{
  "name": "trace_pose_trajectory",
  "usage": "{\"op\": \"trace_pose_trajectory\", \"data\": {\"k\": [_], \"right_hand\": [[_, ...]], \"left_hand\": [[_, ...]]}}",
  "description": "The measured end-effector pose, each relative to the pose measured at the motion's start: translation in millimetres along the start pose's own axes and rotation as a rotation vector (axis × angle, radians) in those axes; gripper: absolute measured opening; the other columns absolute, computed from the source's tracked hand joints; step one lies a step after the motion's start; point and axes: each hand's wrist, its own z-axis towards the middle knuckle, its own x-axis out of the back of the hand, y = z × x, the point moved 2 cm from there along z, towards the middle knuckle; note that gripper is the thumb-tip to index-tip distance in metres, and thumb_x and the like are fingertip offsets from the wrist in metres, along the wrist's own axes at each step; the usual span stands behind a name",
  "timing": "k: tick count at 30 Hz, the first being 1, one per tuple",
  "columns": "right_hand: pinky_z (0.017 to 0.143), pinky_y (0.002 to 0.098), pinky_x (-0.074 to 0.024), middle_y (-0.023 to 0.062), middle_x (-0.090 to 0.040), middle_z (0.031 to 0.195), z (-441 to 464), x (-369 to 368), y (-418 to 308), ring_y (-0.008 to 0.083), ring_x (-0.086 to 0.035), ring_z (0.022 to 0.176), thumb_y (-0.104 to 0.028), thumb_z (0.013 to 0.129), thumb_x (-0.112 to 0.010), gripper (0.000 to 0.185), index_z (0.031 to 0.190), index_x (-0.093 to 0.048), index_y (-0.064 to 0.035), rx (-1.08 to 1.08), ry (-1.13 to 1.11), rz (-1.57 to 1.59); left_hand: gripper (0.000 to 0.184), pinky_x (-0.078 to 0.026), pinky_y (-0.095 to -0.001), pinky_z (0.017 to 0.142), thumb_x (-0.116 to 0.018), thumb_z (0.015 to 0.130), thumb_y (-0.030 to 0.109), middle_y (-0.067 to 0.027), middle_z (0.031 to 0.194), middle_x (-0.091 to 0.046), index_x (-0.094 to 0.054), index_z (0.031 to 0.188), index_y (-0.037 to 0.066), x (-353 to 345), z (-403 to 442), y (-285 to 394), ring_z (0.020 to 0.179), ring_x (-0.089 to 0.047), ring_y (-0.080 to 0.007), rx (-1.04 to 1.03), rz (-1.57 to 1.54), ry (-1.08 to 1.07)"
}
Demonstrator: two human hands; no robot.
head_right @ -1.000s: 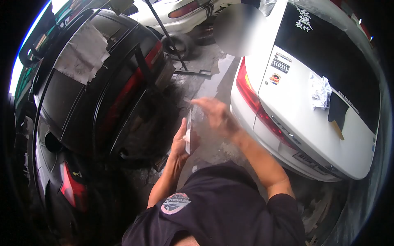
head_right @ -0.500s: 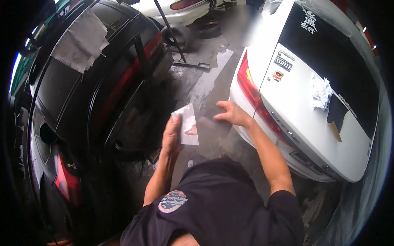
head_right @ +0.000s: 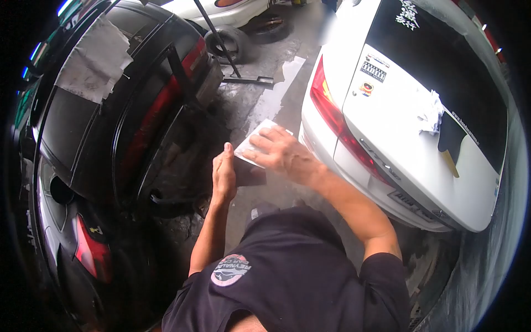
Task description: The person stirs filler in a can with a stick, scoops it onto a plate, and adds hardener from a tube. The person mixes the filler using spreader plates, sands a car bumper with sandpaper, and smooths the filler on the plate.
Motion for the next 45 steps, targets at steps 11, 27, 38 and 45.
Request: {"op": "trace_pose_trajectory", "data": {"k": [11, 27, 38, 45], "right_hand": [[0.105, 0.0469, -0.0483, 0.0087, -0.067, 0.123, -44.8, -45.0, -34.1, 0.0308, -0.063, 0.118, -0.012, 0.085, -0.066, 0.039, 0.123, -0.073, -0.0158, -0.120, -0.075, 0.160], [0.112, 0.0477, -0.0493, 0.0177, -0.062, 0.135, -36.4, -27.7, -47.6, 0.0429, -0.056, 0.134, 0.010, 0.077, -0.066, 0.068, 0.143, -0.064, -0.0086, -0.042, 0.112, 0.368], [0.099, 0.0432, -0.0530, 0.0147, -0.066, 0.124, -31.8, -71.2, -8.8, 0.0364, -0.064, 0.118, 0.003, 0.083, -0.059, 0.054, 0.137, -0.065, -0.0064, -0.583, -0.010, 0.345], [0.100, 0.0494, -0.0502, 0.0148, -0.066, 0.124, 84.0, -125.5, -45.0, 0.0348, -0.064, 0.119, -0.010, 0.087, -0.061, 0.042, 0.128, -0.070, -0.0097, -0.262, 0.075, 0.013]], "left_hand": [[0.050, -0.030, -0.0313, 0.057, -0.048, 0.115, 0.032, 0.0070, 0.071, -0.041, -0.046, 0.073, 0.004, 14.8, -1.1, -22.7, 0.068, -0.035, -0.0065, -0.174, 0.014, 0.387], [0.030, -0.059, -0.0397, 0.088, -0.056, 0.108, 0.021, -0.0127, 0.115, -0.072, -0.063, 0.127, 0.001, 0.9, -11.4, -32.7, 0.101, -0.071, -0.0252, 0.289, -0.728, 0.141], [0.033, -0.060, -0.0396, 0.090, -0.056, 0.110, 0.030, -0.0090, 0.109, -0.074, -0.065, 0.123, 0.001, 67.7, 33.1, 15.2, 0.096, -0.072, -0.0224, -0.094, -0.549, 0.106], [0.054, -0.048, -0.0357, 0.077, -0.042, 0.114, 0.036, -0.0075, 0.089, -0.068, -0.068, 0.098, -0.009, 126.2, 52.5, 3.6, 0.086, -0.057, -0.0139, -0.180, 0.213, 0.134]]}}
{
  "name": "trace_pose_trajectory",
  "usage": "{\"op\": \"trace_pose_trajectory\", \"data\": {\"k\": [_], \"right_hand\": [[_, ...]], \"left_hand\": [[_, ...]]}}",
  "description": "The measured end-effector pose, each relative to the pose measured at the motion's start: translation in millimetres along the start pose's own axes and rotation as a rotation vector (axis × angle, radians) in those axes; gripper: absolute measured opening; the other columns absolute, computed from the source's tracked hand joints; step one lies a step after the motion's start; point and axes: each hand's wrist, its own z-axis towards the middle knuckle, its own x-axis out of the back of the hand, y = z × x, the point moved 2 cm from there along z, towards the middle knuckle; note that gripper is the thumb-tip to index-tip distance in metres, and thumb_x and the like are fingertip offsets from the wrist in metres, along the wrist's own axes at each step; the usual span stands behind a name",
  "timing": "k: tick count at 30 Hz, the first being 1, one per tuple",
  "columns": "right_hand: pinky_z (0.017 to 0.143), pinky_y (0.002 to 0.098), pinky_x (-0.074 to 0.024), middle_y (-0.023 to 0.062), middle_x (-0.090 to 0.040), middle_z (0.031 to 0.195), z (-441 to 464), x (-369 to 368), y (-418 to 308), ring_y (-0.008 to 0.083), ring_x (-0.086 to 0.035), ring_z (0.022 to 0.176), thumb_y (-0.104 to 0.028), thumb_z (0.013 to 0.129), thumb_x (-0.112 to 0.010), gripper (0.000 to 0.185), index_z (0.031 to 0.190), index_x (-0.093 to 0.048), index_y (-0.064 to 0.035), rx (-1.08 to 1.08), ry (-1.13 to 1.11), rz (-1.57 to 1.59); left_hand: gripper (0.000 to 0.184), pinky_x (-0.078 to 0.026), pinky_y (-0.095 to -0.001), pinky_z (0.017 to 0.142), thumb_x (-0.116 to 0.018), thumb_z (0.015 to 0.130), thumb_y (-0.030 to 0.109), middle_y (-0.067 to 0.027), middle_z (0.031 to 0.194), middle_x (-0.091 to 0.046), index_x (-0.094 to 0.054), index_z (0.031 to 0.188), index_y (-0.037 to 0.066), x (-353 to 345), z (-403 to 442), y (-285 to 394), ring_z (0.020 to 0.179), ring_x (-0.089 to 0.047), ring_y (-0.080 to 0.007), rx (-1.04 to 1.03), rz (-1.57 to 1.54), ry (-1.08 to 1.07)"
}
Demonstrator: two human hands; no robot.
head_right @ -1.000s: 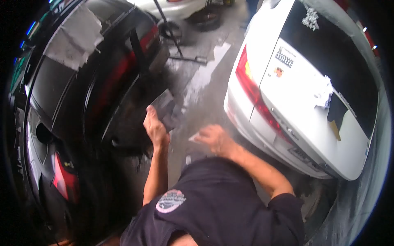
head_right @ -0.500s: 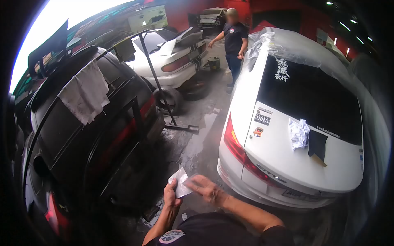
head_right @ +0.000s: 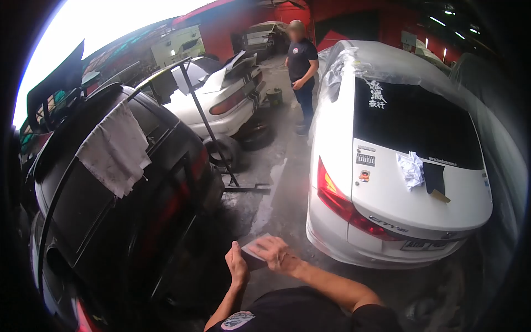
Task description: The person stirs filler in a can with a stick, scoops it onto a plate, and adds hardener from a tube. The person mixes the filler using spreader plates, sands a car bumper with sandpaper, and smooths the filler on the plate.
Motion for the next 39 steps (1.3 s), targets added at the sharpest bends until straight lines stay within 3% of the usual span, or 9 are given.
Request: {"op": "trace_pose_trajectory", "data": {"k": [6, 14, 17, 20, 25, 29, 32, 34, 39], "right_hand": [[0.099, 0.0468, -0.0506, 0.0114, -0.065, 0.125, 3.7, -55.0, -24.8, 0.0316, -0.062, 0.121, -0.005, 0.081, -0.064, 0.049, 0.129, -0.070, -0.0105, -0.066, -0.119, -0.006], [0.104, 0.0455, -0.0506, 0.0130, -0.065, 0.128, 6.4, -77.5, -23.3, 0.0342, -0.063, 0.121, 0.006, 0.079, -0.061, 0.057, 0.133, -0.070, -0.0107, -0.267, -0.090, 0.198], [0.106, 0.0452, -0.0510, 0.0144, -0.064, 0.130, 46.0, -42.9, -45.2, 0.0365, -0.063, 0.121, 0.008, 0.081, -0.062, 0.057, 0.135, -0.069, -0.0091, -0.157, 0.130, 0.236], [0.105, 0.0463, -0.0517, 0.0152, -0.064, 0.128, 59.0, -42.8, -57.9, 0.0362, -0.063, 0.122, 0.005, 0.084, -0.063, 0.055, 0.137, -0.067, -0.0072, 0.022, 0.088, 0.088], [0.100, 0.0429, -0.0548, 0.0194, -0.062, 0.129, 20.2, -58.4, -20.3, 0.0395, -0.064, 0.120, 0.010, 0.081, -0.057, 0.062, 0.141, -0.062, -0.0051, -0.196, -0.003, 0.009], [0.095, 0.0415, -0.0564, 0.0223, -0.063, 0.127, -15.4, -69.9, 7.3, 0.0407, -0.066, 0.113, 0.011, 0.081, -0.049, 0.060, 0.138, -0.063, -0.0029, -0.519, -0.135, 0.115], [0.096, 0.0419, -0.0552, 0.0205, -0.064, 0.125, 28.1, -39.8, 5.3, 0.0385, -0.067, 0.112, 0.008, 0.082, -0.053, 0.055, 0.133, -0.068, -0.0043, -0.435, 0.158, 0.011], [0.097, 0.0434, -0.0535, 0.0175, -0.065, 0.125, 62.4, -23.6, 3.2, 0.0368, -0.067, 0.113, 0.003, 0.084, -0.055, 0.050, 0.132, -0.069, -0.0072, -0.325, 0.082, 0.023], [0.096, 0.0480, -0.0517, 0.0113, -0.067, 0.122, 51.5, -54.7, -12.0, 0.0332, -0.066, 0.114, -0.005, 0.081, -0.063, 0.044, 0.123, -0.074, -0.0112, -0.185, 0.056, -0.141]], "left_hand": [[0.052, -0.035, -0.0372, 0.058, -0.043, 0.115, 0.033, 0.0030, 0.071, -0.049, -0.053, 0.077, -0.002, 45.9, 50.0, -20.6, 0.068, -0.042, -0.0097, -0.069, -0.103, 0.114], [0.044, -0.031, -0.0341, 0.056, -0.052, 0.112, 0.033, 0.0066, 0.071, -0.043, -0.052, 0.077, 0.006, 88.7, 118.7, -2.5, 0.066, -0.037, -0.0081, -0.131, -0.214, 0.137], [0.030, -0.048, -0.0324, 0.071, -0.064, 0.104, 0.027, -0.0027, 0.091, -0.068, -0.072, 0.099, -0.001, 80.6, 122.0, -56.5, 0.081, -0.059, -0.0114, 0.162, -0.343, -0.041], [0.031, -0.059, -0.0431, 0.092, -0.057, 0.107, 0.020, -0.0150, 0.114, -0.072, -0.064, 0.126, -0.003, 66.0, 82.6, -39.5, 0.100, -0.072, -0.0284, 0.796, -0.642, -0.260], [0.029, -0.059, -0.0420, 0.091, -0.058, 0.107, 0.020, -0.0142, 0.114, -0.073, -0.063, 0.127, -0.001, 64.7, 78.3, -21.6, 0.102, -0.073, -0.0268, 0.615, -0.713, -0.183], [0.026, -0.055, -0.0335, 0.084, -0.064, 0.106, 0.022, -0.0045, 0.107, -0.072, -0.068, 0.120, 0.000, 78.4, 114.0, -2.6, 0.090, -0.067, -0.0144, 0.184, -0.655, -0.193], [0.050, -0.051, -0.0319, 0.080, -0.051, 0.112, 0.043, -0.0037, 0.092, -0.070, -0.072, 0.101, -0.001, 78.7, 115.1, 0.0, 0.084, -0.061, -0.0115, 0.123, -0.196, -0.226], [0.062, -0.048, -0.0318, 0.074, -0.043, 0.113, 0.049, -0.0025, 0.085, -0.066, -0.069, 0.089, -0.002, 63.7, 106.6, -14.2, 0.080, -0.055, -0.0101, 0.032, -0.088, -0.293], [0.053, -0.036, -0.0363, 0.061, -0.044, 0.114, 0.037, 0.0015, 0.073, -0.049, -0.052, 0.078, -0.001, 38.8, 99.0, -5.9, 0.072, -0.042, -0.0103, -0.093, -0.020, -0.123]]}}
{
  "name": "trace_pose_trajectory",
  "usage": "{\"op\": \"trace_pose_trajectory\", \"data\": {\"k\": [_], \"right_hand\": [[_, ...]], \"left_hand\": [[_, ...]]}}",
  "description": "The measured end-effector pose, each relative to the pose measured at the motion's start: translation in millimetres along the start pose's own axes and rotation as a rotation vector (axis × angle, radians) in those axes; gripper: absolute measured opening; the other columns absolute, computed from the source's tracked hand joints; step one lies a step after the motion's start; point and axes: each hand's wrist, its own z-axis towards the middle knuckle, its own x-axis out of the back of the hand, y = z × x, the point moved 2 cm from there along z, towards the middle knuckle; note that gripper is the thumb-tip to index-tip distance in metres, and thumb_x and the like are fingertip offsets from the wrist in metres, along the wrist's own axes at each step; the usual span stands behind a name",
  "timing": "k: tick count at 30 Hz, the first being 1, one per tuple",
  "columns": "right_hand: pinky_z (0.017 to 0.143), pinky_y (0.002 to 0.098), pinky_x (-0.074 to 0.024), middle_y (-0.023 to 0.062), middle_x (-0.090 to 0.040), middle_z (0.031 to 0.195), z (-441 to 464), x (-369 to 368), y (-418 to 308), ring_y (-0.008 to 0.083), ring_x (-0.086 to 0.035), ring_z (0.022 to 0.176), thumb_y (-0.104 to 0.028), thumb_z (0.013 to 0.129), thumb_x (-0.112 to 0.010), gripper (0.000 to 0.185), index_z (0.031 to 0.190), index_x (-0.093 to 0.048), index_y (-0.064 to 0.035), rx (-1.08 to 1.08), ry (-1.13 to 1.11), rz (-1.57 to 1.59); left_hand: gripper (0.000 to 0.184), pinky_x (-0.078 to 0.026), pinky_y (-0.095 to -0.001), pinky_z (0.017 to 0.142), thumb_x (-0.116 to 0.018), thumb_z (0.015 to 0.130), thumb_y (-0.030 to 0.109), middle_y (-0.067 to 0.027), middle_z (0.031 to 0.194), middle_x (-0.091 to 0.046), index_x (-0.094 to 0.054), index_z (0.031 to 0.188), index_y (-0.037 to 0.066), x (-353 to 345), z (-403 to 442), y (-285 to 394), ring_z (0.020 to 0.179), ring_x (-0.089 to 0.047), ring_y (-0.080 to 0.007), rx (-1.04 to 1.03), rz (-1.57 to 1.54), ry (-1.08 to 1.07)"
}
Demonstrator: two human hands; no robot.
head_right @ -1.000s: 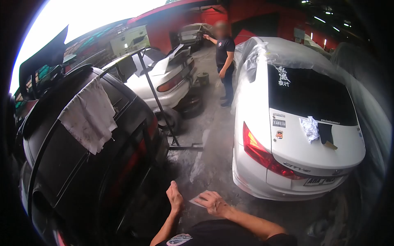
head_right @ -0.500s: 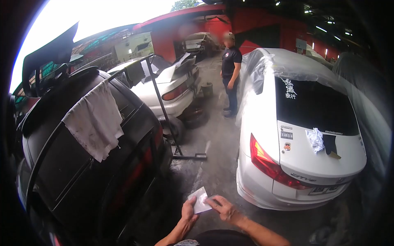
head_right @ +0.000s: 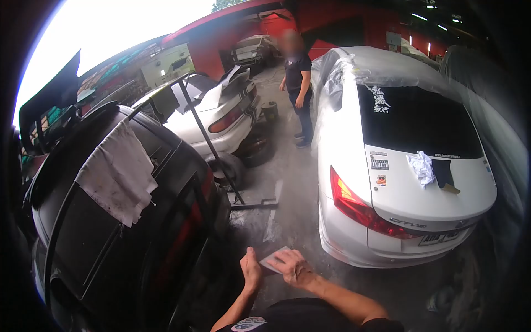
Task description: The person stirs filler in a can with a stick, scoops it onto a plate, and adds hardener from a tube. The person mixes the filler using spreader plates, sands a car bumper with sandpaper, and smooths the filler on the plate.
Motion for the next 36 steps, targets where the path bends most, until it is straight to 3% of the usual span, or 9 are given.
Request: {"op": "trace_pose_trajectory", "data": {"k": [6, 11, 13, 17, 24, 26, 30, 32, 36], "right_hand": [[0.097, 0.0467, -0.0506, 0.0126, -0.067, 0.124, -52.6, -22.2, 19.8, 0.0321, -0.065, 0.115, -0.005, 0.084, -0.062, 0.047, 0.129, -0.072, -0.0115, -0.030, -0.096, 0.045], [0.097, 0.0438, -0.0538, 0.0131, -0.068, 0.122, -31.7, 18.6, 22.9, 0.0340, -0.066, 0.114, -0.002, 0.086, -0.059, 0.047, 0.130, -0.071, -0.0105, -0.178, -0.121, 0.313], [0.103, 0.0431, -0.0535, 0.0135, -0.067, 0.123, -11.3, 45.5, 14.6, 0.0361, -0.064, 0.119, 0.003, 0.086, -0.058, 0.051, 0.134, -0.070, -0.0108, -0.065, 0.166, 0.289], [0.106, 0.0458, -0.0519, 0.0182, -0.063, 0.126, -4.8, 54.8, -1.8, 0.0380, -0.063, 0.122, 0.009, 0.083, -0.065, 0.052, 0.133, -0.070, -0.0076, 0.129, 0.089, 0.244], [0.099, 0.0471, -0.0526, 0.0186, -0.062, 0.128, -49.1, 33.9, 44.5, 0.0389, -0.063, 0.117, 0.009, 0.084, -0.060, 0.054, 0.136, -0.066, -0.0056, 0.002, -0.192, 0.054], [0.101, 0.0477, -0.0517, 0.0165, -0.064, 0.122, -56.6, 30.9, 51.8, 0.0389, -0.064, 0.113, 0.003, 0.084, -0.059, 0.054, 0.135, -0.067, -0.0093, -0.310, -0.083, 0.275], [0.100, 0.0475, -0.0509, 0.0153, -0.065, 0.122, -10.9, 58.9, 32.7, 0.0365, -0.066, 0.109, 0.000, 0.084, -0.060, 0.050, 0.131, -0.069, -0.0102, -0.253, 0.093, 0.129], [0.097, 0.0450, -0.0513, 0.0141, -0.066, 0.122, 9.0, 58.8, 17.6, 0.0334, -0.065, 0.115, -0.004, 0.080, -0.065, 0.044, 0.124, -0.072, -0.0072, -0.002, -0.034, -0.002], [0.100, 0.0495, -0.0498, 0.0124, -0.067, 0.120, -10.7, 22.2, -1.8, 0.0333, -0.064, 0.116, -0.009, 0.079, -0.065, 0.042, 0.121, -0.075, -0.0112, 0.021, 0.045, -0.074]], "left_hand": [[0.052, -0.028, -0.0353, 0.057, -0.043, 0.115, 0.035, 0.0053, 0.070, -0.038, -0.038, 0.073, 0.005, -4.7, 29.4, -19.0, 0.067, -0.033, -0.0079, 0.007, -0.288, 0.181], [0.046, -0.033, -0.0289, 0.059, -0.048, 0.114, 0.038, 0.0055, 0.075, -0.051, -0.062, 0.085, 0.005, 15.5, 46.1, 22.1, 0.066, -0.042, -0.0071, -0.068, -0.263, 0.144], [0.043, -0.038, -0.0279, 0.059, -0.051, 0.112, 0.038, 0.0043, 0.078, -0.057, -0.068, 0.093, 0.004, 7.2, 43.7, 6.4, 0.065, -0.047, -0.0081, -0.012, -0.301, 0.091], [0.031, -0.060, -0.0338, 0.075, -0.061, 0.106, 0.026, -0.0095, 0.106, -0.072, -0.066, 0.124, 0.001, -25.7, -3.5, -36.4, 0.086, -0.072, -0.0214, 0.746, -0.770, -0.136], [0.028, -0.059, -0.0392, 0.087, -0.062, 0.106, 0.019, -0.0126, 0.111, -0.072, -0.064, 0.125, -0.002, -13.3, -3.6, 19.5, 0.097, -0.072, -0.0230, 0.394, -0.837, -0.084], [0.026, -0.057, -0.0350, 0.082, -0.063, 0.106, 0.020, -0.0092, 0.106, -0.072, -0.065, 0.120, -0.002, -6.7, 3.2, 36.6, 0.089, -0.070, -0.0185, 0.211, -0.804, -0.078], [0.058, -0.045, -0.0302, 0.069, -0.046, 0.113, 0.047, 0.0004, 0.081, -0.062, -0.070, 0.094, -0.003, -8.0, -2.5, 3.2, 0.076, -0.052, -0.0090, 0.220, -0.247, -0.164], [0.057, -0.043, -0.0320, 0.068, -0.046, 0.113, 0.043, 0.0001, 0.080, -0.060, -0.068, 0.090, -0.004, -22.5, -17.4, 10.5, 0.076, -0.050, -0.0104, 0.116, -0.210, -0.154], [0.051, -0.039, -0.0351, 0.064, -0.045, 0.113, 0.035, -0.0012, 0.077, -0.057, -0.060, 0.083, -0.004, -24.7, -12.9, 2.8, 0.074, -0.047, -0.0110, 0.016, -0.142, -0.009]]}}
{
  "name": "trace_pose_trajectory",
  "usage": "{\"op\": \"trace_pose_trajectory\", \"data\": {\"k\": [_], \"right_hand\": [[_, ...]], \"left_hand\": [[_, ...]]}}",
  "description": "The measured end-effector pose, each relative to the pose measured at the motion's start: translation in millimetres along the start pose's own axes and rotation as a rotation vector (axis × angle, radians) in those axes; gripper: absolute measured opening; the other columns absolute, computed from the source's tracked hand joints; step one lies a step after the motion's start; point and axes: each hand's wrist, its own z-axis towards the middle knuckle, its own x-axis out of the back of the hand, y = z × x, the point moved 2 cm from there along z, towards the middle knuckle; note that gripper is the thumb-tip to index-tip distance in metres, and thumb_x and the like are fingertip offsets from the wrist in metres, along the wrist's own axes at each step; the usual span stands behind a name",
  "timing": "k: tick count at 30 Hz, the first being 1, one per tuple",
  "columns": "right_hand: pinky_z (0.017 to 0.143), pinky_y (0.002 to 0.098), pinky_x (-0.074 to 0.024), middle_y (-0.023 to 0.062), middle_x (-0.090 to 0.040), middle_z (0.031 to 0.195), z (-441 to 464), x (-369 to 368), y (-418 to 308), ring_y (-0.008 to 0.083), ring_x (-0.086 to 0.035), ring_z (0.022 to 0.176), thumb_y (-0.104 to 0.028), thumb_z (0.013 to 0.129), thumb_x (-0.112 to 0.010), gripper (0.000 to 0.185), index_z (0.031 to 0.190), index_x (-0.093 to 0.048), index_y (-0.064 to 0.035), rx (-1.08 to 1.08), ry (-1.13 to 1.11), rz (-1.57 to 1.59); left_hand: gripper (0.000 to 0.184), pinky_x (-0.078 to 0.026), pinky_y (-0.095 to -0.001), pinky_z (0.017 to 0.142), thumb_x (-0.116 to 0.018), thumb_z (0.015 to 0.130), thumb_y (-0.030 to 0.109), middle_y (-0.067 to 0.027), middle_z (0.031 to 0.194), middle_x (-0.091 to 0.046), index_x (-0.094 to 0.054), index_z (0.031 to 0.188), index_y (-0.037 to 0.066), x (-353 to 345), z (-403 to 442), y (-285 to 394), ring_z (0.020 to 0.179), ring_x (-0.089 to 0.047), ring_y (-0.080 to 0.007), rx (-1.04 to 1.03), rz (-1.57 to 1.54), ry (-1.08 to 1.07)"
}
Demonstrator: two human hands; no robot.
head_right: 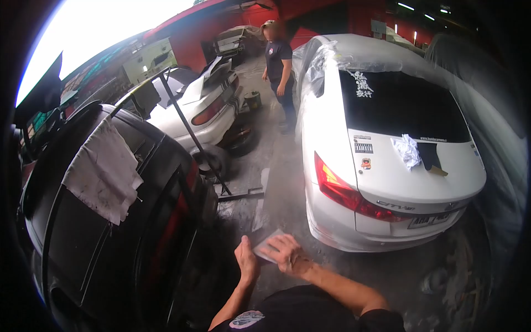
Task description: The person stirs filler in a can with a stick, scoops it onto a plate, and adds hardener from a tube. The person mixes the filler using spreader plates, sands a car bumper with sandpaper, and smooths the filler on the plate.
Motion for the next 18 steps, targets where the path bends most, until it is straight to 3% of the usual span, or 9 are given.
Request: {"op": "trace_pose_trajectory", "data": {"k": [3, 6, 8, 9, 11, 13, 15, 17, 18], "right_hand": [[0.100, 0.0491, -0.0502, 0.0134, -0.067, 0.119, -22.7, -10.7, -9.9, 0.0335, -0.064, 0.116, -0.008, 0.080, -0.064, 0.042, 0.119, -0.076, -0.0115, -0.021, -0.038, 0.039], [0.099, 0.0487, -0.0510, 0.0141, -0.068, 0.119, -35.3, -15.1, -8.0, 0.0347, -0.065, 0.116, -0.005, 0.078, -0.063, 0.047, 0.123, -0.075, -0.0129, -0.096, -0.122, 0.083], [0.097, 0.0485, -0.0524, 0.0150, -0.068, 0.119, -50.3, -26.6, -0.1, 0.0366, -0.066, 0.114, -0.005, 0.083, -0.061, 0.046, 0.127, -0.073, -0.0124, -0.115, -0.151, 0.162], [0.097, 0.0482, -0.0534, 0.0157, -0.068, 0.120, -44.3, -18.6, -3.9, 0.0383, -0.066, 0.113, -0.002, 0.087, -0.060, 0.045, 0.130, -0.071, -0.0105, -0.225, -0.192, 0.319], [0.100, 0.0463, -0.0538, 0.0165, -0.067, 0.120, -33.5, -9.5, -9.1, 0.0389, -0.066, 0.114, 0.002, 0.089, -0.059, 0.044, 0.131, -0.070, -0.0078, -0.283, -0.145, 0.410], [0.104, 0.0450, -0.0531, 0.0170, -0.066, 0.123, -17.3, 5.8, -21.1, 0.0378, -0.064, 0.120, 0.006, 0.086, -0.061, 0.050, 0.134, -0.068, -0.0074, -0.082, 0.074, 0.389], [0.106, 0.0453, -0.0528, 0.0174, -0.065, 0.127, -11.2, 12.5, -39.6, 0.0377, -0.062, 0.124, 0.005, 0.085, -0.063, 0.052, 0.135, -0.068, -0.0080, -0.056, -0.006, 0.373], [0.107, 0.0456, -0.0524, 0.0178, -0.063, 0.130, -16.4, 5.0, -38.4, 0.0376, -0.060, 0.129, 0.005, 0.084, -0.065, 0.054, 0.136, -0.068, -0.0086, -0.017, -0.076, 0.334], [0.110, 0.0489, -0.0498, 0.0181, -0.061, 0.135, -32.0, -9.5, -24.5, 0.0409, -0.059, 0.128, -0.010, 0.084, -0.072, 0.057, 0.140, -0.066, -0.0116, -0.105, -0.116, 0.334]], "left_hand": [[0.050, -0.033, -0.0387, 0.060, -0.045, 0.113, 0.031, 0.0011, 0.071, -0.046, -0.049, 0.076, -0.002, 14.9, 3.0, 4.6, 0.069, -0.039, -0.0118, -0.033, 0.092, 0.076], [0.048, -0.032, -0.0375, 0.060, -0.044, 0.114, 0.031, 0.0007, 0.075, -0.047, -0.050, 0.079, -0.002, 32.2, 17.5, 13.7, 0.070, -0.038, -0.0114, -0.116, 0.039, 0.144], [0.046, -0.035, -0.0345, 0.060, -0.045, 0.114, 0.031, 0.0013, 0.078, -0.051, -0.053, 0.082, -0.001, 48.0, 27.6, 22.4, 0.070, -0.040, -0.0100, -0.159, -0.085, 0.199], [0.045, -0.038, -0.0322, 0.061, -0.046, 0.114, 0.032, 0.0017, 0.080, -0.054, -0.056, 0.084, 0.000, 52.7, 29.1, 31.4, 0.071, -0.042, -0.0090, -0.167, -0.135, 0.211], [0.039, -0.045, -0.0273, 0.067, -0.052, 0.113, 0.031, 0.0024, 0.083, -0.060, -0.063, 0.090, 0.002, 48.4, 24.5, 34.2, 0.074, -0.051, -0.0070, -0.052, -0.294, 0.125], [0.032, -0.050, -0.0264, 0.073, -0.058, 0.110, 0.031, -0.0001, 0.088, -0.066, -0.069, 0.100, 0.003, 52.7, 13.3, -7.7, 0.079, -0.059, -0.0083, 0.218, -0.336, 0.033], [0.028, -0.056, -0.0330, 0.082, -0.066, 0.104, 0.025, -0.0068, 0.104, -0.072, -0.068, 0.117, 0.000, 45.5, -12.5, -47.6, 0.091, -0.069, -0.0182, 0.607, -0.634, -0.070], [0.029, -0.057, -0.0365, 0.089, -0.066, 0.103, 0.020, -0.0110, 0.113, -0.072, -0.066, 0.123, -0.001, 38.1, -35.2, -48.6, 0.100, -0.070, -0.0228, 0.843, -0.747, -0.044], [0.032, -0.057, -0.0374, 0.092, -0.065, 0.103, 0.019, -0.0138, 0.119, -0.070, -0.063, 0.127, -0.002, 33.6, -39.8, -43.8, 0.105, -0.069, -0.0248, 0.723, -0.742, 0.001]]}}
